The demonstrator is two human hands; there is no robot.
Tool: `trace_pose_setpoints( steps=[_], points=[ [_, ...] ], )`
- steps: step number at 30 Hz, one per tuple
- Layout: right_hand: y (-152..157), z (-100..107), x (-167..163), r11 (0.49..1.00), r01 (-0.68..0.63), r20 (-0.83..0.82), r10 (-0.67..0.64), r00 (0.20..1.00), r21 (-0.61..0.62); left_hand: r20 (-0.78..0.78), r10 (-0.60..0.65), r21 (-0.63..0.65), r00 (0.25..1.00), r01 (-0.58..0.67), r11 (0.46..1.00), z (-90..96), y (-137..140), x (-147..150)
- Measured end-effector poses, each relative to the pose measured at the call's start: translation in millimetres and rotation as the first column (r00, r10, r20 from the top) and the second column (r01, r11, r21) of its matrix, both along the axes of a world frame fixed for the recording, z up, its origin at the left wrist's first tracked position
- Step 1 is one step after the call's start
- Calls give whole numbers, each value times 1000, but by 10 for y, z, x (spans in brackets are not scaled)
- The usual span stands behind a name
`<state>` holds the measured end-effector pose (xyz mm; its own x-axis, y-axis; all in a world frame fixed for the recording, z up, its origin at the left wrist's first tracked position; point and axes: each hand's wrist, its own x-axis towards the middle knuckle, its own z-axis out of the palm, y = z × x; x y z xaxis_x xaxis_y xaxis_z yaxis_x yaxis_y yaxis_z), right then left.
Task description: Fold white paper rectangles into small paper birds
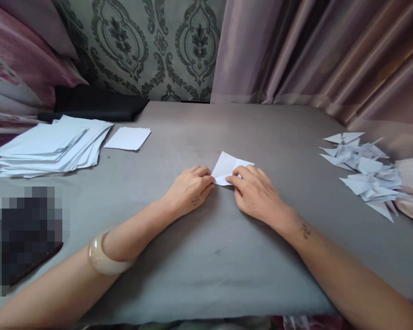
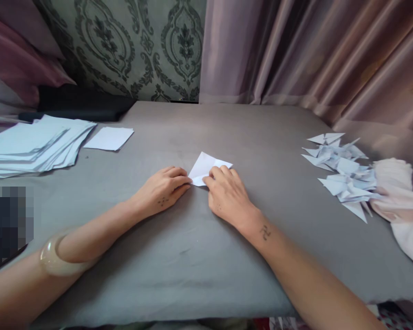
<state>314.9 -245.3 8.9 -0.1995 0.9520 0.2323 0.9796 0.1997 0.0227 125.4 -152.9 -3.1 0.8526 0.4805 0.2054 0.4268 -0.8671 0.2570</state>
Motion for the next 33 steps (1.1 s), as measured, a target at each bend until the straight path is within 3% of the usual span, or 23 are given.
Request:
trace_pose_setpoints(
  steps=[8,15,19,23,29,33],
  points=[
    [55,-49,70,997,-68,-67,71,995,48,84,133,-84,988,-126,988,-37,-2,-2],
    [177,85,34,995,-92,-23,91,996,-31,105,208,-179,972,-188,966,-19,21,45],
    [205,109,-5,983,-167,57,172,984,-73,51,190,-140,980,-182,973,6,5,59],
    [211,104,-22,983,-157,110,168,980,-98,19,154,-71,988,-152,986,6,0,54],
    [286,180,35,979,-101,-42,95,995,-179,64,199,-190,978,-183,965,2,16,51],
    [422,294,85,936,-88,-152,38,988,-340,141,260,-275,955,-215,937,-22,14,66]
  ],
)
